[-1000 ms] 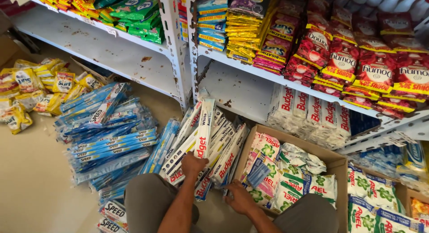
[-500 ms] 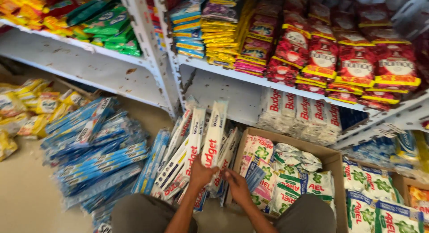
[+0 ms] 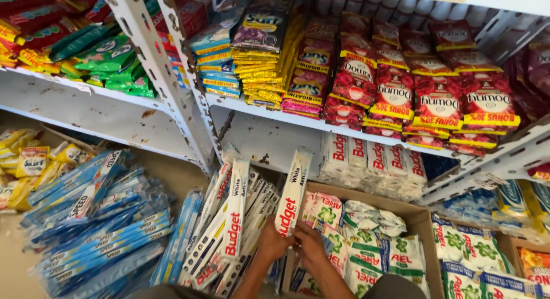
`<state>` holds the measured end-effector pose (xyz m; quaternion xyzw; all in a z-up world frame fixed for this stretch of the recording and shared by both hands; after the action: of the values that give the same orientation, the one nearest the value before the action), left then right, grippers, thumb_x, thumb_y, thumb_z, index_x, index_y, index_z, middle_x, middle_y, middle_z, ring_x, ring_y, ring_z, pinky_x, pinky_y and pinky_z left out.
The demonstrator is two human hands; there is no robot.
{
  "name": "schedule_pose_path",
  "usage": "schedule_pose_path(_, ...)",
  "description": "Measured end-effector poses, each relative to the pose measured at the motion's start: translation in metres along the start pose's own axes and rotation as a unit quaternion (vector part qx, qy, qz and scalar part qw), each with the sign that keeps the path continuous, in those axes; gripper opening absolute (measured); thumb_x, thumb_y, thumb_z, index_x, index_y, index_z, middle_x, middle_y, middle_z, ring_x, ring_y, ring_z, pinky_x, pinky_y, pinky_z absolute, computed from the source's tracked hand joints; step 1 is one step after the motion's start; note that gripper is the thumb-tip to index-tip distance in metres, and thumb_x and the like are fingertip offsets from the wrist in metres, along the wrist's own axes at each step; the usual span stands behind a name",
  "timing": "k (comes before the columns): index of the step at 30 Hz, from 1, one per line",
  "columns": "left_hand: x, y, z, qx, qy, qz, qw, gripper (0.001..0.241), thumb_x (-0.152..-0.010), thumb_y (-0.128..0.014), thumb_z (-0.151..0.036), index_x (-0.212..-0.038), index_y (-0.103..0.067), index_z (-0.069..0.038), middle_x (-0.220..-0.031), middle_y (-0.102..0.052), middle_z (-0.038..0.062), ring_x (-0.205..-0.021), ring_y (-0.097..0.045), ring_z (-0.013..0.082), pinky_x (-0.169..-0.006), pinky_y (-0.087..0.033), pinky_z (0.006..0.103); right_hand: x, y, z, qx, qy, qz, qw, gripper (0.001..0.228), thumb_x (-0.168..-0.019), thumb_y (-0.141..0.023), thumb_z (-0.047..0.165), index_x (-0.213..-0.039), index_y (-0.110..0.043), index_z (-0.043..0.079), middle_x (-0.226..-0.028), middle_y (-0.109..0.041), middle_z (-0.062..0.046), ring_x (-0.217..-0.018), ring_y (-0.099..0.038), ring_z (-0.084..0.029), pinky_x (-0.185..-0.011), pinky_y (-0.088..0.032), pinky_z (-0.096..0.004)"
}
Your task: The person organizes boxes and packets of household items on the lower shelves of a grocery store, moving items into rows by hand.
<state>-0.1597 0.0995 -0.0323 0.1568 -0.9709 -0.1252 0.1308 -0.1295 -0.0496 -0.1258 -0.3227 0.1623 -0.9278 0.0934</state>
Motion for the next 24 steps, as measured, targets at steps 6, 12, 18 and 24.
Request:
schedule_pose_path(6, -0.042, -0.031, 0.001, -0.030, -0.076, -0.013, 0.997, 0.059, -0.060, -0.088, -0.008, -0.112, -0.063, 0.002, -0.106, -0.073, 0.019, -0.096, -0.073, 0.0285, -0.084, -0.060, 0.0378, -0.039, 0.026, 0.014, -0.008, -0.027, -0.032, 0.999, 0.039, -0.087, -0.066, 0.010, -0.125, -0.073, 0.012, -0.090, -0.070, -0.001, -0.075, -0.061, -0.015, -0.063, -0.050, -0.033)
schedule_pose_path(12, -0.058, -0.053, 0.023, 0.158, 0.013, 0.031, 0.987, 0.084, -0.058, -0.085, 0.004, -0.134, -0.049, 0.000, -0.105, -0.073, 0.011, -0.092, -0.073, 0.0229, -0.078, -0.062, 0.0356, -0.086, 0.062, 0.011, -0.074, -0.025, -0.081, 0.994, 0.047, -0.087, -0.063, 0.006, -0.135, -0.065, 0.010, -0.101, -0.074, -0.006, -0.078, -0.064, -0.021, -0.065, -0.053, -0.036)
schedule_pose_path(18, -0.080, -0.072, 0.045, 0.244, -0.018, 0.062, 0.968, 0.069, -0.071, -0.073, 0.012, -0.135, -0.052, 0.000, -0.106, -0.070, 0.004, -0.092, -0.073, 0.0175, -0.076, -0.061, 0.0304, -0.118, 0.094, 0.007, -0.168, 0.028, -0.109, 0.979, 0.052, -0.084, -0.062, -0.009, -0.135, -0.058, -0.005, -0.111, -0.071, -0.017, -0.097, -0.070, -0.028, -0.082, -0.061, -0.036)
schedule_pose_path(24, -0.106, -0.058, 0.003, 0.009, -0.170, -0.121, 0.978, 0.036, -0.073, -0.054, 0.011, -0.102, -0.074, 0.001, -0.080, -0.072, 0.014, -0.070, -0.067, 0.0206, -0.063, -0.052, 0.0301, -0.178, 0.119, 0.008, -0.187, 0.141, -0.053, 0.971, 0.051, -0.074, -0.061, -0.015, -0.125, -0.061, -0.009, -0.111, -0.073, -0.019, -0.089, -0.072, -0.030, -0.080, -0.063, -0.038)
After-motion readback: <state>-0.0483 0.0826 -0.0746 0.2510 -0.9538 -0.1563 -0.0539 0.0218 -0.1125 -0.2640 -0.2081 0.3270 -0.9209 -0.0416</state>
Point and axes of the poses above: each hand's wrist, its own x-axis away from the middle knuckle, its own y-axis out of the back of the hand, z = x × y, the point moved 9 cm from there along -x, towards the middle knuckle
